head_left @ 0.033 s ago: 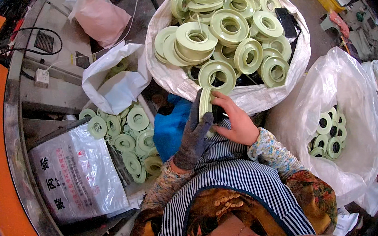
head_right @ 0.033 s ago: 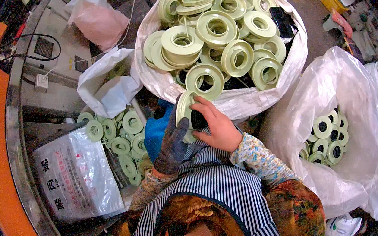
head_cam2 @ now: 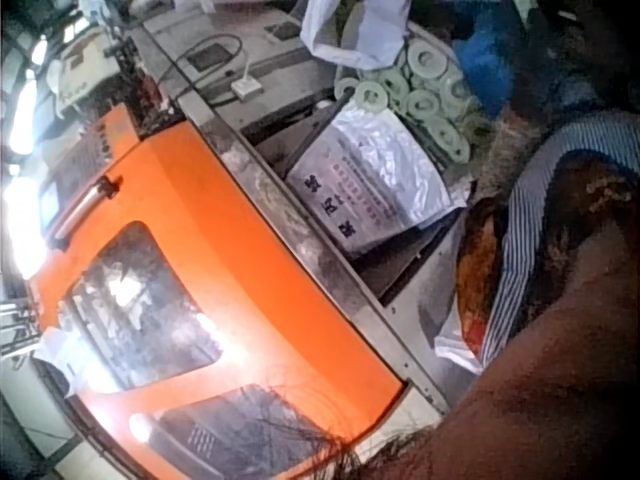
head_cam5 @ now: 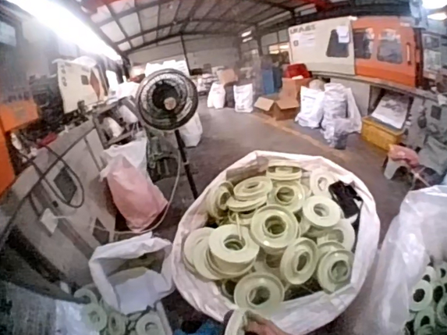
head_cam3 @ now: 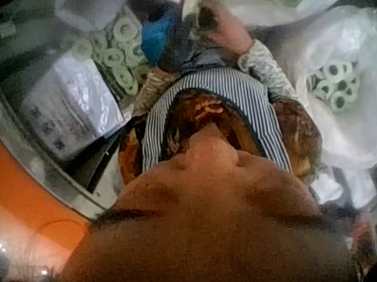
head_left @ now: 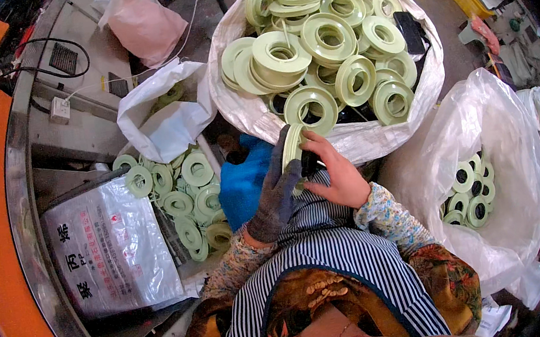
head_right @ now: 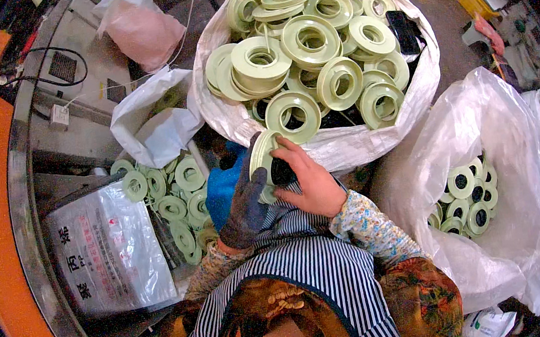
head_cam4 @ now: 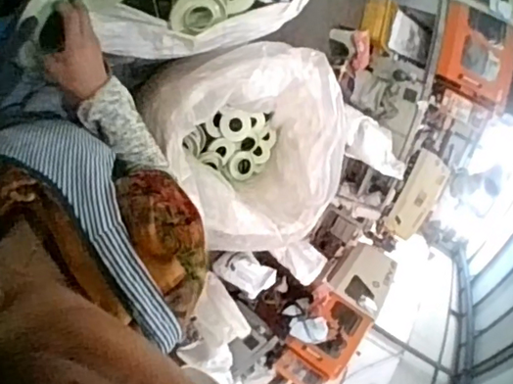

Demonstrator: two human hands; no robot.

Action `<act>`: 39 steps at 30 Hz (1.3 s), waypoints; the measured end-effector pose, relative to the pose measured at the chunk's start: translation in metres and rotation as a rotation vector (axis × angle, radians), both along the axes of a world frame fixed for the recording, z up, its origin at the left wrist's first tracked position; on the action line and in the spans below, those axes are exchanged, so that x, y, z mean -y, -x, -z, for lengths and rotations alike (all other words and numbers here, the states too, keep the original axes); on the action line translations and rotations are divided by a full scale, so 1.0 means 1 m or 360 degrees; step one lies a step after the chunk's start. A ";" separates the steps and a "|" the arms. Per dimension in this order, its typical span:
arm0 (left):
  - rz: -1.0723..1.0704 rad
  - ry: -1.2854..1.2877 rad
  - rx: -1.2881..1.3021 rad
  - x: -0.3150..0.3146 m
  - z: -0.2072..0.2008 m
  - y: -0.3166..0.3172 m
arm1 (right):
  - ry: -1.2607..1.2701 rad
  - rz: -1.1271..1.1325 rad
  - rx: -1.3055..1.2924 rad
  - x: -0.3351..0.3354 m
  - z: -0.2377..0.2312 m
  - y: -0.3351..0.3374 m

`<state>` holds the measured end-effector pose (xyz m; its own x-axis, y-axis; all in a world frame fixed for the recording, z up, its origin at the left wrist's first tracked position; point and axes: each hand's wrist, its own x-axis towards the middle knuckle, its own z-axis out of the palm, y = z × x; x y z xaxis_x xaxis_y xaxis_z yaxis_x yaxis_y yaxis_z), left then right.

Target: The person picks light green circular plastic rings and black rubber inserts from a large sack, presses the inserts into the rings, and places the assembled units into a second sack. The process is repeated continuously throughout the clip.

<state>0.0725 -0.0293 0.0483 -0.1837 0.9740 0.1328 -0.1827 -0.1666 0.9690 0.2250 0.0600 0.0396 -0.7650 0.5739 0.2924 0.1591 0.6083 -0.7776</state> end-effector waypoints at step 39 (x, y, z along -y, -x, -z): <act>-0.0459 0.0272 -0.0522 0.014 0.009 -0.001 | 0.0471 0.0303 0.0346 0.018 -0.039 0.004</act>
